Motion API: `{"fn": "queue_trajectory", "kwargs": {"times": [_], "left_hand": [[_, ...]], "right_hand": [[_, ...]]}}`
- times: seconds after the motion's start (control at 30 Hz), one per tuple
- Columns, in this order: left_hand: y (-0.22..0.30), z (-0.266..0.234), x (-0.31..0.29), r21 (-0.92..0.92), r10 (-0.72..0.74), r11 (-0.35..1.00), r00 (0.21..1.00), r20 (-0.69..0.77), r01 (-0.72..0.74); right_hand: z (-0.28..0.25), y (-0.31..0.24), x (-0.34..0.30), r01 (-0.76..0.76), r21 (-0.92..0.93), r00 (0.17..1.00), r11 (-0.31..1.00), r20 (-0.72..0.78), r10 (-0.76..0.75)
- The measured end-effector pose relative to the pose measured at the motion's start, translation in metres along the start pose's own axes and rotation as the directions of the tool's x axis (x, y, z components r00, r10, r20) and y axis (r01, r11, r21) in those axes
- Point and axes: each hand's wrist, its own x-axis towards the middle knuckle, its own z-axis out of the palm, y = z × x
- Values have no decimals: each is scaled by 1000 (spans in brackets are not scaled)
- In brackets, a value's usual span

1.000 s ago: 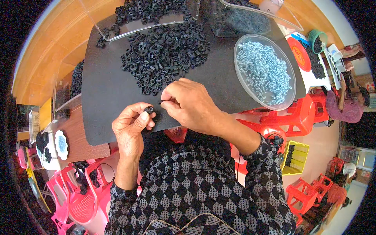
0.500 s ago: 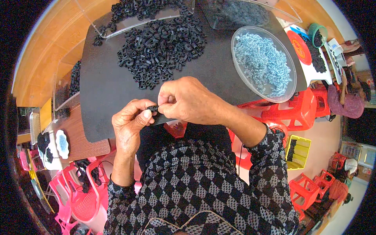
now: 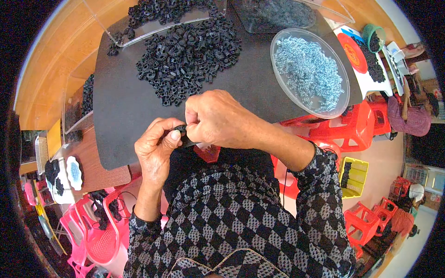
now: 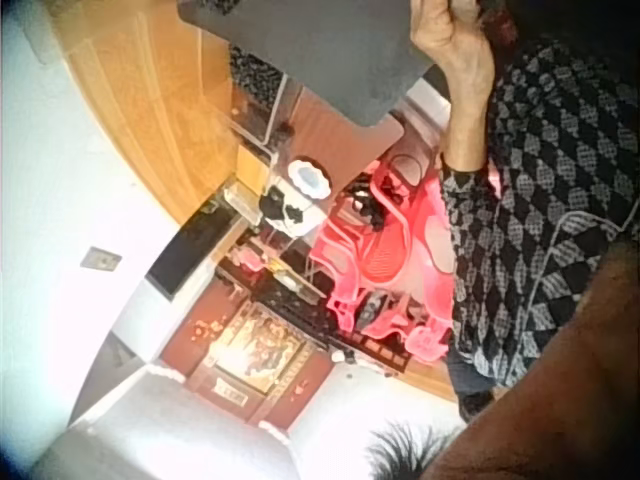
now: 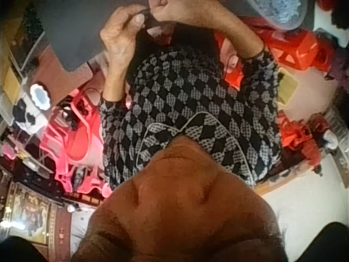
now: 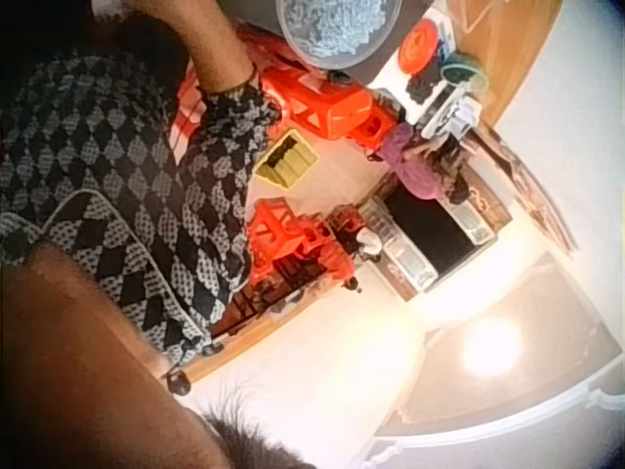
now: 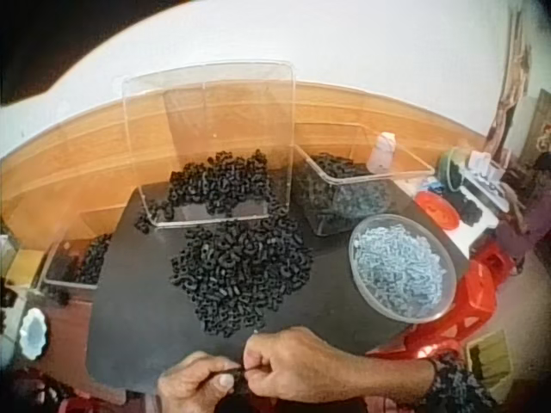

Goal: Assembling small black plastic parts by inserting tiny metal pins into them.

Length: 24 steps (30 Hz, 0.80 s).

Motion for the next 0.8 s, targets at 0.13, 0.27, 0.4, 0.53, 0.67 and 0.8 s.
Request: {"fn": "queue_trajectory", "kwargs": {"times": [0.13, 0.27, 0.4, 0.53, 0.67, 0.8], "left_hand": [[0, 1, -1, -31, -17, 999, 1000, -8, 17], [2, 1, -1, -97, -28, 995, 999, -23, 26], [4, -1, -3, -80, -30, 996, 999, -19, 28], [2, -2, -4, -60, -19, 998, 1000, -8, 19], [4, -1, -5, -101, -29, 994, 1000, -1, 29], [7, 0, -6, -111, -49, 993, 999, 0, 49]], "right_hand": [[8, 6, -1, -14, 124, 998, 992, -57, 21], [12, 5, -5, -77, 278, 992, 958, -73, 101], [15, 6, -6, -65, 323, 993, 944, -76, 95], [5, 3, -5, -68, 80, 997, 994, 44, 65], [3, 4, -6, -40, 200, 995, 979, 93, 22], [5, 2, -7, 8, 203, 998, 979, 52, -20]]}}
